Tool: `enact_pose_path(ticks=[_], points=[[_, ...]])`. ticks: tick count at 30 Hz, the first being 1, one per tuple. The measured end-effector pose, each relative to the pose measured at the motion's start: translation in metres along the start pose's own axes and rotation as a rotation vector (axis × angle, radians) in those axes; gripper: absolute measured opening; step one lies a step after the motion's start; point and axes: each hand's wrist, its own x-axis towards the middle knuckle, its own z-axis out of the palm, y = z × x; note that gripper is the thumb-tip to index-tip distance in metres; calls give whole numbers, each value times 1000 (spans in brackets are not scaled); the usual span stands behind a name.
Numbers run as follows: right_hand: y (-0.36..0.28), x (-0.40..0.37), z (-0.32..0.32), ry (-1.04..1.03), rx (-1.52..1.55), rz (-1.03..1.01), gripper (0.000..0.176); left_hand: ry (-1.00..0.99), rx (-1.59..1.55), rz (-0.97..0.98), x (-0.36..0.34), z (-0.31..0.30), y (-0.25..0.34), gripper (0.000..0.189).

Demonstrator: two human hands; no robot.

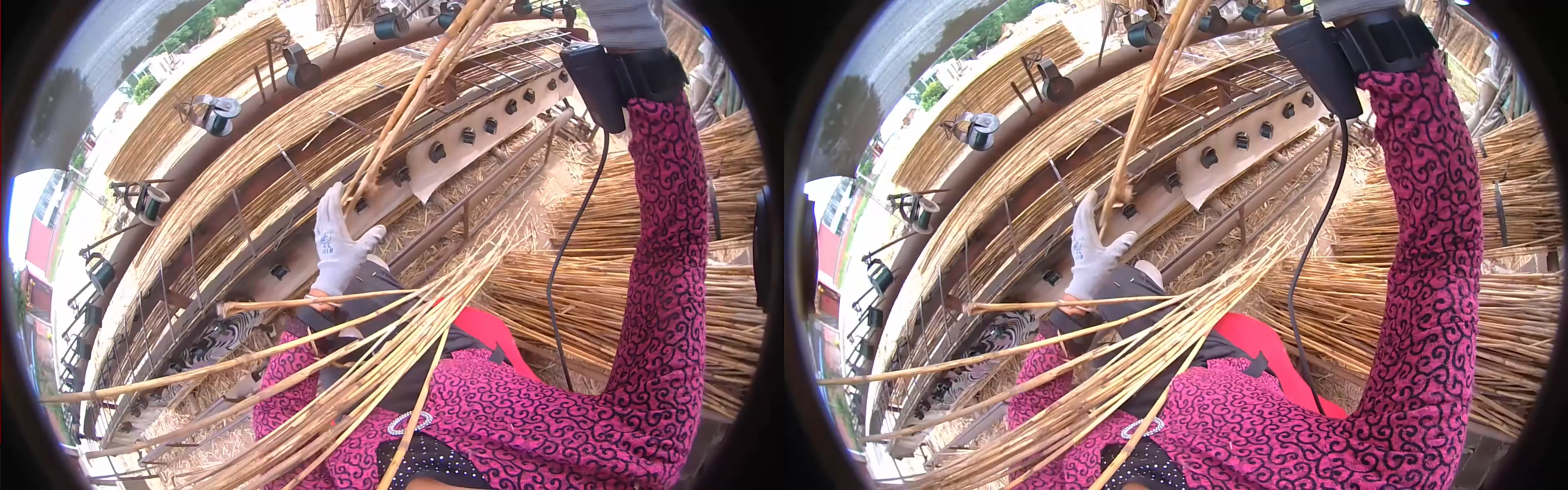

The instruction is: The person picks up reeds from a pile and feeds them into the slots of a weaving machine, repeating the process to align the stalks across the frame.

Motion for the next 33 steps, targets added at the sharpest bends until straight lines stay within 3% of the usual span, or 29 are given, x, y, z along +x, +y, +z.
enact_pose_path(ticks=[2,3,4,5,6,7,9,11,13,15,17,20,21,23,25,27,29,31,33], points=[[9,7,-55,202,308,112,22,17,-14,-78,-3,-9,-22,78],[14,-9,-64,330,154,28,24,-16,-40,-115,-4,-17,-34,71],[24,-19,-88,546,182,81,28,-1,163,-82,-11,-24,-43,62],[32,-24,-187,-358,394,238,30,17,366,-46,-19,-34,-44,54],[54,-49,-236,-158,451,293,36,-12,129,-153,-25,-42,-40,46],[57,-66,-236,153,334,317,45,-54,-109,-255,-30,-48,-33,38],[66,-100,-200,861,-108,363,72,-90,-87,-71,-31,-51,-14,27],[74,-142,-203,784,-302,584,96,-37,-58,-117,-14,-46,-1,19],[88,-188,-209,784,-160,772,106,68,-71,-94,7,-41,21,21],[109,-225,-204,839,-363,922,87,68,50,-8,23,-37,33,26],[123,-261,-206,668,-740,1136,62,67,121,-43,30,-31,31,30],[111,-275,-171,280,-636,1341,42,68,160,-11,33,-29,30,32],[108,-269,-151,176,-607,1350,42,79,165,-5,32,-28,29,32],[117,-264,-126,319,-320,1182,52,63,116,-36,27,-26,31,33],[139,-251,-127,370,-213,1141,60,28,81,-67,21,-24,35,33],[165,-235,-128,531,125,885,66,-8,41,-82,9,-21,40,34],[170,-203,-126,704,349,712,57,-13,24,-52,-7,-19,45,34],[163,-179,-126,898,298,527,19,13,-3,-62,-24,-20,34,35],[164,-165,-134,885,221,483,16,-70,116,-121,-36,-36,13,38]])
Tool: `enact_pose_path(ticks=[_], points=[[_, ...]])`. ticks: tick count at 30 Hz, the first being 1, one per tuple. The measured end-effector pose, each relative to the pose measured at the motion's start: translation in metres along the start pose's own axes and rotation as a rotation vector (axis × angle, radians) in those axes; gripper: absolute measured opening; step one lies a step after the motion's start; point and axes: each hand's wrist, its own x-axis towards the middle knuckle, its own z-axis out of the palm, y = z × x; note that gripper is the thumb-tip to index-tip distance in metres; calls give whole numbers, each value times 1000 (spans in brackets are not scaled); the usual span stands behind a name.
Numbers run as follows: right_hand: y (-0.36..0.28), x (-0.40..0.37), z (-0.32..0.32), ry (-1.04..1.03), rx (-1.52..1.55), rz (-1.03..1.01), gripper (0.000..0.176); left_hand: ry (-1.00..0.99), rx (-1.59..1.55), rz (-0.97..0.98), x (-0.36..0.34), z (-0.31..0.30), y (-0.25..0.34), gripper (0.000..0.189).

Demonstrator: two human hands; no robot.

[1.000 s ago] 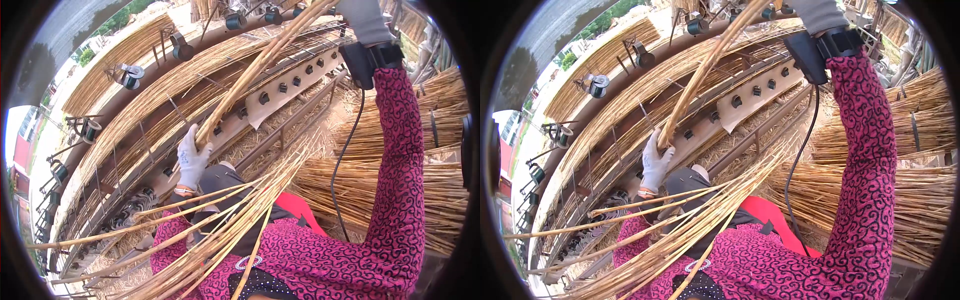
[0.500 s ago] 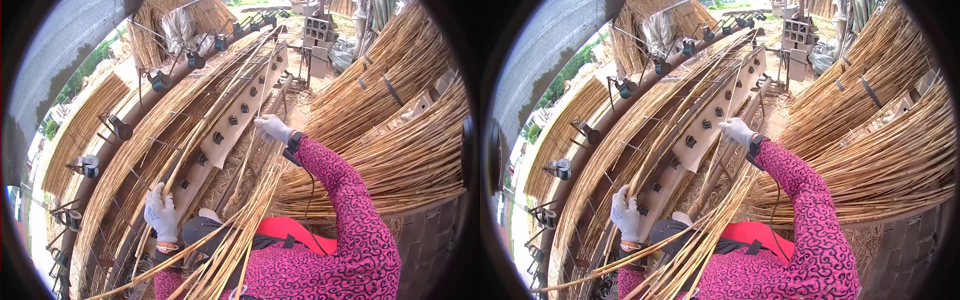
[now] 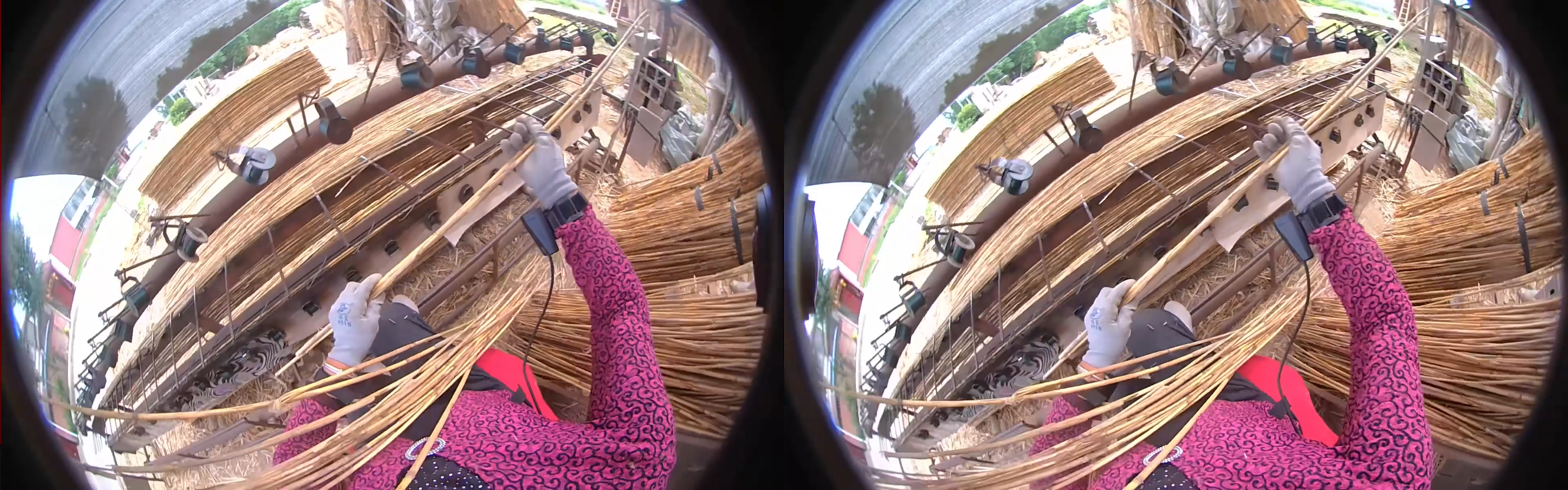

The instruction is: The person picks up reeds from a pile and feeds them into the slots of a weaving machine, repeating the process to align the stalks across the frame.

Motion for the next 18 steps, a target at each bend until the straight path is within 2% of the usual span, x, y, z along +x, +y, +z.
enact_pose_path(ticks=[1,3,4,5,6,7,9,10,11,12,13,14,16,17,18], points=[[3,-2,6,-7,-34,-29,17,-71,93,-28,-3,-8,-13,41],[45,-40,30,-141,-20,82,23,-22,126,18,-9,-7,-26,45],[79,-77,43,-448,9,245,28,-74,127,-7,-6,-13,-12,46],[109,-118,53,-557,-41,417,33,-53,105,14,-7,-11,-9,43],[124,-147,60,-551,-93,592,34,-39,81,60,-11,-16,-11,37],[127,-149,65,-506,-90,581,34,-116,128,4,-19,-24,-17,36],[108,-104,62,-485,-78,281,37,-199,209,-92,-51,-52,-45,33],[81,-94,77,-288,-179,222,38,-208,245,-110,-71,-65,-65,31],[66,-48,61,-291,-122,206,36,-227,302,-191,-90,-77,-84,31],[50,-10,38,-419,-67,231,32,-243,391,-252,-109,-89,-104,33],[38,13,25,-437,-101,193,30,-197,429,-295,-119,-102,-113,33],[37,27,14,-404,-71,236,28,-150,462,-333,-124,-110,-119,33],[74,-38,55,-393,-97,301,26,-94,447,-347,-110,-119,-101,33],[100,-76,70,-634,-47,500,26,-145,448,-294,-96,-123,-86,33],[109,-111,91,-708,-66,657,22,-191,452,-241,-89,-129,-82,33]])
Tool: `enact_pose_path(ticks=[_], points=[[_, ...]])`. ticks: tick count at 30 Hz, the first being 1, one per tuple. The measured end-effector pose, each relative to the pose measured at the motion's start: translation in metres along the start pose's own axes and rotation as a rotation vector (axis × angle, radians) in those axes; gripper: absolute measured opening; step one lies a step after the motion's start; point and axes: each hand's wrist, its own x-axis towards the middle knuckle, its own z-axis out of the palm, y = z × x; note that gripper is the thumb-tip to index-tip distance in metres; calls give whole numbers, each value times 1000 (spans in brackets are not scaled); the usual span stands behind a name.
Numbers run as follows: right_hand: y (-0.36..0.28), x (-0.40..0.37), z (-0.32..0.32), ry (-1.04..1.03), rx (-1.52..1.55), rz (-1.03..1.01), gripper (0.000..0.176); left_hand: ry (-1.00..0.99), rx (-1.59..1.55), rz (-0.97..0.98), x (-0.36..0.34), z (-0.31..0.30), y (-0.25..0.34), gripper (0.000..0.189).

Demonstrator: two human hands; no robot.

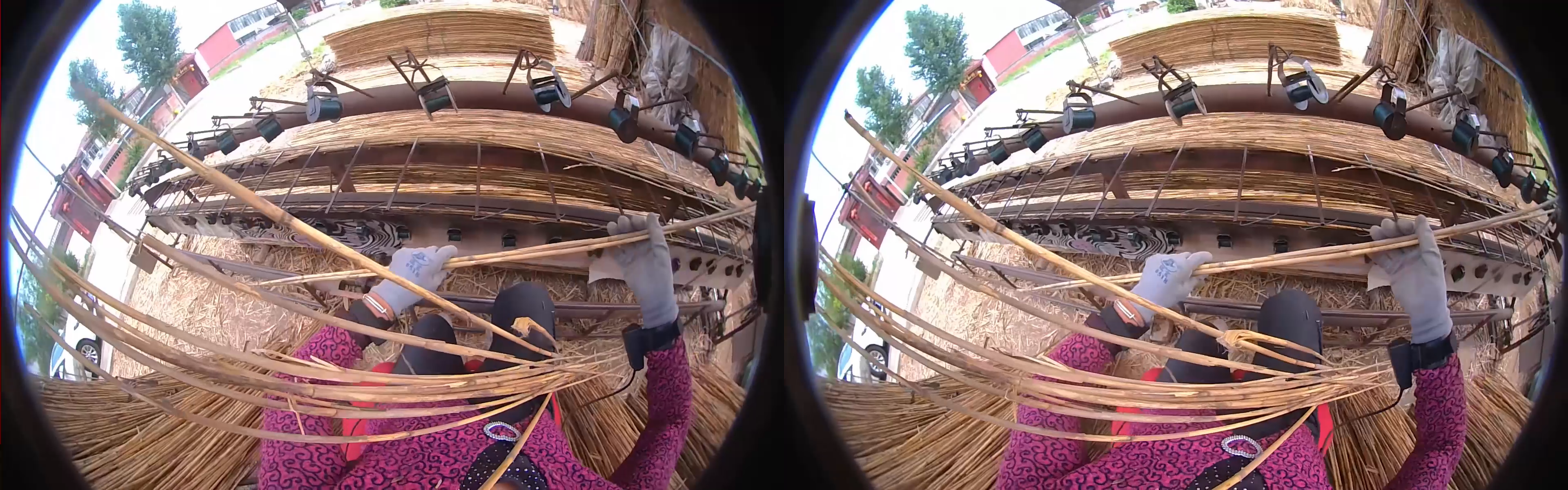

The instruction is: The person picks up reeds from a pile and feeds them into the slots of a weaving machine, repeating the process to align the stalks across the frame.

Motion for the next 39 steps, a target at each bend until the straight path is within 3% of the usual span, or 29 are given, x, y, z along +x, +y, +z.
enact_pose_path(ticks=[2,3,4,7,9,10,11,12,13,14,16,17,18,21,22,24,26,28,30,31,32,34,39], points=[[-10,16,-46,-51,15,-193,30,67,-33,32,-9,10,-47,31],[-34,21,-65,136,-34,-315,29,62,44,-33,-19,4,-70,32],[-62,23,-82,-19,-158,-325,30,52,119,-97,-33,-4,-93,32],[-90,28,-73,60,-207,-284,32,204,272,-203,-64,-40,-154,40],[-61,53,-34,-28,-191,-141,35,329,235,-172,-44,-54,-149,42],[-16,53,25,-2,-200,-137,35,370,168,-125,-27,-64,-128,41],[20,56,58,-76,-177,-1,37,287,205,-99,-12,-75,-100,44],[42,50,90,-36,-248,247,42,276,235,17,-3,-74,-91,33],[57,46,98,-154,-552,324,44,265,213,30,1,-74,-92,28],[68,39,115,-206,-825,143,41,253,198,27,-1,-77,-99,23],[39,39,142,-610,-1678,-936,42,333,141,31,-15,-86,-124,15],[22,46,158,-585,-1874,-1071,47,355,142,26,-24,-89,-135,16],[10,55,166,-552,-2062,-1208,54,255,199,-15,-33,-96,-141,16],[-8,78,118,-391,-2484,-1001,33,242,248,26,-57,-107,-155,22],[-20,80,115,-368,-2496,-973,28,227,301,30,-63,-119,-156,23],[-30,88,115,-468,-2358,-937,27,200,373,-71,-66,-138,-176,19],[-29,90,126,-486,-2202,-946,19,283,388,-24,-77,-157,-204,18],[-28,103,107,-486,-2101,-808,9,223,564,-170,-83,-176,-229,21],[-22,99,117,-529,-1972,-521,12,159,641,-308,-87,-190,-254,10],[-14,91,140,-452,-1859,-183,15,175,703,-368,-89,-192,-267,10],[-2,95,136,-607,-1931,-377,18,186,752,-418,-90,-190,-278,9],[28,96,150,-589,-1909,-412,21,372,732,-412,-104,-176,-315,12],[124,111,169,-705,-1727,-284,20,361,626,-627,-101,-125,-342,15]])
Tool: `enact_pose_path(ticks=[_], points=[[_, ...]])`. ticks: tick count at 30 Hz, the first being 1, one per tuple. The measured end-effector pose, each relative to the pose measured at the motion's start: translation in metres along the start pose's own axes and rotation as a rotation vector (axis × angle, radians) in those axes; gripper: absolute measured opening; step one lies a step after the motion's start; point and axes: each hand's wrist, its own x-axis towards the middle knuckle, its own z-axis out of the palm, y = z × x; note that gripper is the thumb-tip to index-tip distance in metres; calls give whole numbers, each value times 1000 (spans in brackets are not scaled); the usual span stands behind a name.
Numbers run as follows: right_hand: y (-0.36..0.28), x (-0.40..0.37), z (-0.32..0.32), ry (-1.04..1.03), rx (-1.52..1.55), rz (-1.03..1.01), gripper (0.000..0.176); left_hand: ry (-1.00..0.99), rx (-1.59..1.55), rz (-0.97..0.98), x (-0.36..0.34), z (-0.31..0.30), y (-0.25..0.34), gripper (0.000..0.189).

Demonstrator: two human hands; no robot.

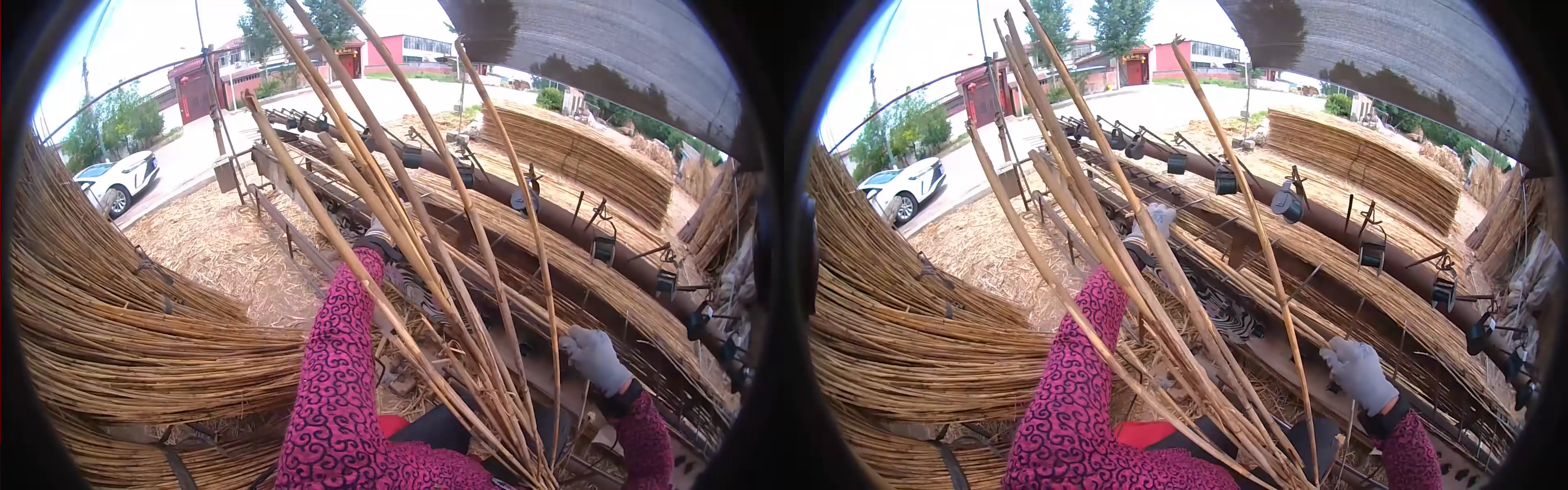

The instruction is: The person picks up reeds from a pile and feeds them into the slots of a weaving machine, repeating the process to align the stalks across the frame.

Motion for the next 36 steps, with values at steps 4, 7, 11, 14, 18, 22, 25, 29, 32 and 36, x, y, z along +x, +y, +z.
enact_pose_path(ticks=[4,7,11,14,18,22,25,29,32,36], points=[[-10,56,77,-20,44,-19,24,129,-223,-24,2,76,44,17],[5,88,140,13,19,-60,27,-293,-201,367,-42,-48,127,19],[0,94,150,-60,94,-2,27,-242,-315,424,-56,11,150,24],[40,82,153,-120,462,67,26,-244,-363,271,-44,7,128,29],[60,38,138,-202,756,307,20,72,-20,218,-23,46,98,33],[80,-16,126,-240,540,338,20,-183,44,188,-22,-14,92,30],[109,-72,129,-254,607,462,23,-55,-71,205,-27,2,85,28],[123,-135,106,-258,621,554,18,112,-69,232,-43,8,88,25],[200,-196,114,-351,-131,-61,21,-258,-113,170,-54,-27,89,20],[130,-242,53,-245,-294,-79,25,-242,-116,220,-64,-6,81,16]])
